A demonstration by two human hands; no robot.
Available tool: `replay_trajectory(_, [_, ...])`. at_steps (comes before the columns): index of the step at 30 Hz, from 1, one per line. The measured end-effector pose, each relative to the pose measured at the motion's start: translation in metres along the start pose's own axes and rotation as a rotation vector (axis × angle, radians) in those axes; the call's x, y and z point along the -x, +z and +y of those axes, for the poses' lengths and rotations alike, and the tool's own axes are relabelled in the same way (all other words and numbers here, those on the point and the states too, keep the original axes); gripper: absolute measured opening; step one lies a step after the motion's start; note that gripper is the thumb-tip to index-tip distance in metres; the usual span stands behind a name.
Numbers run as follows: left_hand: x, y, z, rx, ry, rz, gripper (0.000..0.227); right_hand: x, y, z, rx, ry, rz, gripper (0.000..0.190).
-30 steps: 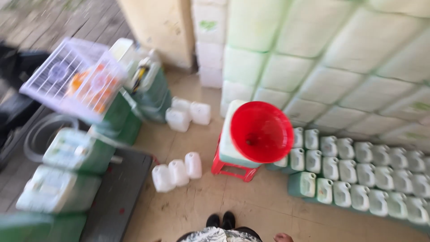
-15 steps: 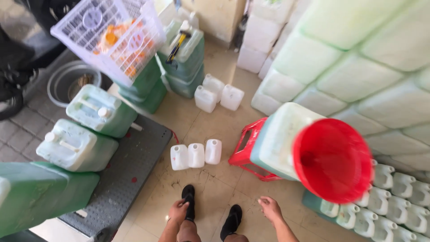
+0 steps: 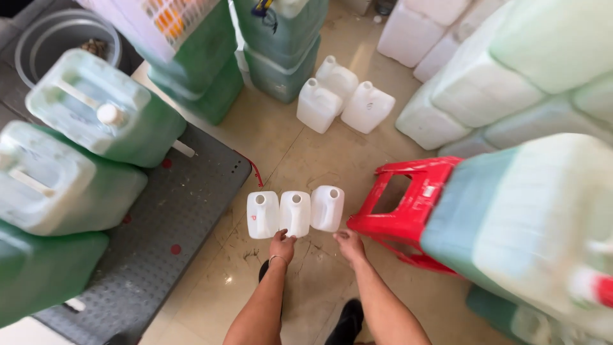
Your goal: The person arranges several empty plastic jugs on the floor and then pours green liquid from a large container through a red funnel to fill the jugs one by one.
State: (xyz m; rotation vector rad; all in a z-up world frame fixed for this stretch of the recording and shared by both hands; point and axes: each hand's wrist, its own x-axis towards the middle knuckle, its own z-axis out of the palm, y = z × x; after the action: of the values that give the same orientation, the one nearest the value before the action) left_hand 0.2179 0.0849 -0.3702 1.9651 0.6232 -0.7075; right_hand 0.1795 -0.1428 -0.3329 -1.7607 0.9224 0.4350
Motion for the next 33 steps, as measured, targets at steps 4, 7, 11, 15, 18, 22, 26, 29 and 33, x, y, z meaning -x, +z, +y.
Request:
replay_trajectory(4, [-0.049,0.035,-0.018,-0.096,0.167,0.105,0.063,-0.068,0.038,0.014,-0.036,-0.070,0.080,0.065])
replay_trajectory(7, [-0.059,0.054,-0.019,0.025,0.167,0.035,0.062,-0.103,0.057,0.034,-0.186,-0.073,0.003,0.062])
replay_trajectory(11, [-0.044,0.051,-0.022,-0.103,0.075,0.028,0.055,-0.114,0.066,0.066,-0.167,-0.017,-0.049,0.052])
replay_trajectory(15, [-0.014,0.058,-0.017,-0.333,0.038,-0.091,0.055,-0.065,0.050,0.087,-0.111,-0.078,0.099,0.043])
replay_trajectory(18, [0.015,0.078,-0.020,-0.455,0.019,-0.154,0.053,-0.007,0.026,0.114,-0.231,0.022,0.189,0.045])
replay_trajectory(22, [0.076,0.114,-0.074,-0.503,0.024,-0.230,0.047,0.076,-0.001,0.159,-0.111,0.091,0.221,0.042])
replay_trajectory(26, [0.131,0.118,-0.122,-0.495,0.007,-0.319,0.045,0.141,-0.011,0.196,-0.170,0.274,0.228,0.037])
replay_trajectory(29, [0.153,0.111,-0.145,-0.598,0.090,-0.388,0.048,0.170,-0.008,0.224,-0.149,0.337,0.264,0.036])
replay_trajectory(33, [0.152,0.097,-0.152,-0.718,0.146,-0.457,0.050,0.186,-0.004,0.251,-0.153,0.316,0.232,0.039])
